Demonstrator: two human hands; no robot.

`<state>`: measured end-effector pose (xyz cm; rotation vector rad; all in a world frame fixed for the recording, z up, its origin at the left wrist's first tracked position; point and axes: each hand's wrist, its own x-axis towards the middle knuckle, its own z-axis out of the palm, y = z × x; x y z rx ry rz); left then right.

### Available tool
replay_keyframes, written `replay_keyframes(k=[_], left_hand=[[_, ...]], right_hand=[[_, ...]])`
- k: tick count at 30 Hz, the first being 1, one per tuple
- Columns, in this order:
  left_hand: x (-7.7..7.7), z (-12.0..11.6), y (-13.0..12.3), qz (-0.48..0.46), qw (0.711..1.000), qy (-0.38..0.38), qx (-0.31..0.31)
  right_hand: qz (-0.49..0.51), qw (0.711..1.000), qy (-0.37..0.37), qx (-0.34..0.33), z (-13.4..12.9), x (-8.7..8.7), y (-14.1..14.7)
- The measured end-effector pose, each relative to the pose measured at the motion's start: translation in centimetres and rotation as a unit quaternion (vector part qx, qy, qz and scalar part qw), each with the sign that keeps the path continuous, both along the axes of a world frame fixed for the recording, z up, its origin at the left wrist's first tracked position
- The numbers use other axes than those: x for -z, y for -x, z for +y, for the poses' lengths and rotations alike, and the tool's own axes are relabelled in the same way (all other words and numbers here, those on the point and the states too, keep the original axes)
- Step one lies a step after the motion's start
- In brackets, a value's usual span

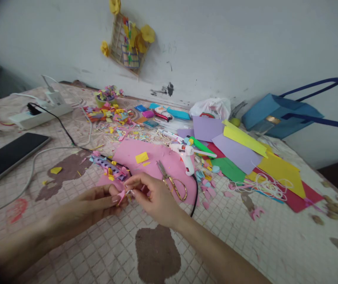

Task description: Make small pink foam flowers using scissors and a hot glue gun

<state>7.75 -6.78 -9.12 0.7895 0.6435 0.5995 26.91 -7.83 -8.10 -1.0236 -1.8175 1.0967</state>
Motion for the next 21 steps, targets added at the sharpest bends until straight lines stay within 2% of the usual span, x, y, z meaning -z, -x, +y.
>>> replay_keyframes(k=[8,10,12,14,15,18,21], left_hand=[[0.1,-0.2,-0.1,0.036,0.997,-0.062,-0.025],[-0.1,-0.2,-0.1,0.076,0.991,-0.101,-0.039],[-0.4,-0.2,-0.1,0.127,0.979,-0.149,-0.052],[-0.7,-0.1,-0.1,0.172,0.965,-0.190,-0.061],[-0.8,-0.1,-0.1,0.184,0.959,-0.206,-0.064],[-1.1,-0.1,-0.1,0.192,0.948,-0.243,-0.067],[-1.2,-0.3,-0.2,0.196,0.940,-0.270,-0.069]], right_hand=[[-0.011,1.000,0.000,0.003,-0.1,-0.2,0.0],[-0.019,0.999,-0.004,0.031,-0.3,-0.3,0.1],[-0.015,0.995,0.005,0.094,-0.6,-0.3,0.2],[-0.005,0.990,0.048,0.133,-1.2,-0.3,0.5],[0.001,0.988,0.079,0.131,-1.4,-0.3,0.7],[0.016,0.984,0.155,0.080,-2.2,-0.3,1.2],[0.041,0.976,0.201,0.070,-2.6,-0.5,1.7]])
